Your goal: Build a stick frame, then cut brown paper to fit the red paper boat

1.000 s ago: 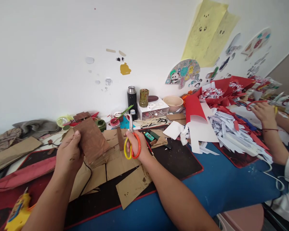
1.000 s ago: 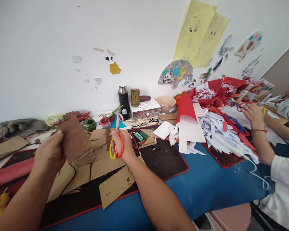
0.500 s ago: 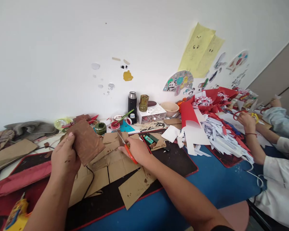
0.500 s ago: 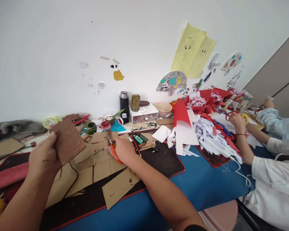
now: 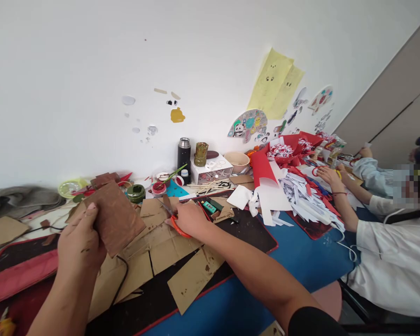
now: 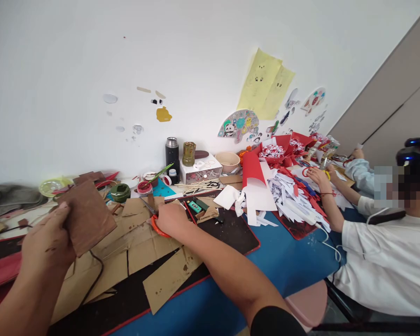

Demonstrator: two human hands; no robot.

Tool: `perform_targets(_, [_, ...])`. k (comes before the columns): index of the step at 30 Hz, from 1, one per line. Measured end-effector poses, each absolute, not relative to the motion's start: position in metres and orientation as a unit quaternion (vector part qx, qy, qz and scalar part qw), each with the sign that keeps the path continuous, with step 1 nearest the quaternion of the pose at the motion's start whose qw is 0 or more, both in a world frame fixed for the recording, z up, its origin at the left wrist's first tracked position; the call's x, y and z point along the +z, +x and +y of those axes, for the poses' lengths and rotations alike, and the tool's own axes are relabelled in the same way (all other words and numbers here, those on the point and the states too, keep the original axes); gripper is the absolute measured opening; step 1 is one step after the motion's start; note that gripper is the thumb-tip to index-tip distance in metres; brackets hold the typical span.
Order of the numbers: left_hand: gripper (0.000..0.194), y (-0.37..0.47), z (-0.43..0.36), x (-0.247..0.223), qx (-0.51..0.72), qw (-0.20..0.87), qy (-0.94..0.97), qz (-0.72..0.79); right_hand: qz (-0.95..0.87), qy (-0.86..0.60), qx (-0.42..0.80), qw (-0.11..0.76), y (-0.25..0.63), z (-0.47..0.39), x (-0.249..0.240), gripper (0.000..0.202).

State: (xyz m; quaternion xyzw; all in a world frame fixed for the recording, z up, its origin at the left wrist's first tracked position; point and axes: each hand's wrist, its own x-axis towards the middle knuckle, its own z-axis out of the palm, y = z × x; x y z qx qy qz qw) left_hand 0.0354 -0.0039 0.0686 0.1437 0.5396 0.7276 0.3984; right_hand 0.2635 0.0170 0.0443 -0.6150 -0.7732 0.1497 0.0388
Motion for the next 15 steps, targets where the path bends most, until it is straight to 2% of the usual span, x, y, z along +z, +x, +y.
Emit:
perform_targets(7, [0.033,0.033,0.001,0.055,0.724,0.405,0.155,0.537,-0.778,-0.610,0.150,0.031,0.266,0.020,0.051,0.050])
perform_targets(15, [0.027,0.039,-0.001,0.061,0.706,0.412,0.152,0.556,-0.793,-0.594,0.136,0.024,0.289,0.018,0.059,0.042])
